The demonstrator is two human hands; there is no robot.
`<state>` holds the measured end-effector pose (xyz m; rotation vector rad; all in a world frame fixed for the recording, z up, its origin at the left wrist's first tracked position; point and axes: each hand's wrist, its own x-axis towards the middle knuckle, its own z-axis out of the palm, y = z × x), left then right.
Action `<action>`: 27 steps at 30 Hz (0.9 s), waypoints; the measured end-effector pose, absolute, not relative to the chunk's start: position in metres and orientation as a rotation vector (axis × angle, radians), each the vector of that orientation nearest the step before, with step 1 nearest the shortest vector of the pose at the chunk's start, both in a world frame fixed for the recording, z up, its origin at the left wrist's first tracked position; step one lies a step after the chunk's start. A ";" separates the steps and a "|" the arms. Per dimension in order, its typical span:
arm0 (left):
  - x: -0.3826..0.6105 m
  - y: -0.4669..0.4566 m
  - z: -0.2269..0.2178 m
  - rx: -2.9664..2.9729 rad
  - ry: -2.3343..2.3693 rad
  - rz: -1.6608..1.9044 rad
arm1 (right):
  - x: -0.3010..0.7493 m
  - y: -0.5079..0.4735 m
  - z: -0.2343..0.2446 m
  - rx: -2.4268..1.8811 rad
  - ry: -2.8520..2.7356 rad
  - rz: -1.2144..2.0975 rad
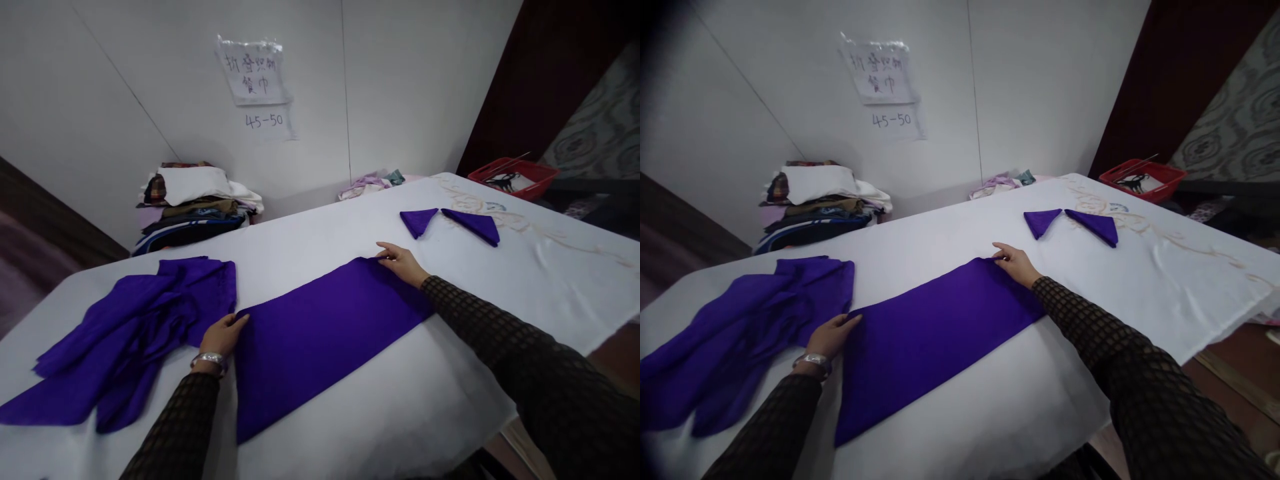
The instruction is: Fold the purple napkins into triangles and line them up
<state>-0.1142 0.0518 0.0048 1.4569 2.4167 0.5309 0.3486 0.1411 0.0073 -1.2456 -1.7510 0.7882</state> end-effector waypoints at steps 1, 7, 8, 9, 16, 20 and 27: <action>-0.113 0.052 0.006 1.437 2.413 0.512 | 0.348 0.138 0.009 -1.251 -1.784 0.753; -0.108 0.049 0.012 1.384 2.375 0.474 | 0.348 0.122 0.014 -1.151 -1.908 0.676; -0.108 0.049 0.013 1.382 2.359 0.465 | 0.349 0.119 0.013 -1.148 -1.914 0.661; -0.108 0.049 0.013 1.382 2.346 0.459 | 0.349 0.117 0.011 -1.148 -1.922 0.647; -0.109 0.049 0.016 1.426 2.300 0.430 | 0.354 0.131 0.002 -1.135 -1.828 0.645; -0.112 0.050 0.016 1.426 2.278 0.466 | 0.362 0.169 -0.003 -1.254 -1.535 0.885; -0.118 0.052 0.011 1.458 2.303 0.506 | 0.371 0.206 -0.018 -1.455 -1.448 0.934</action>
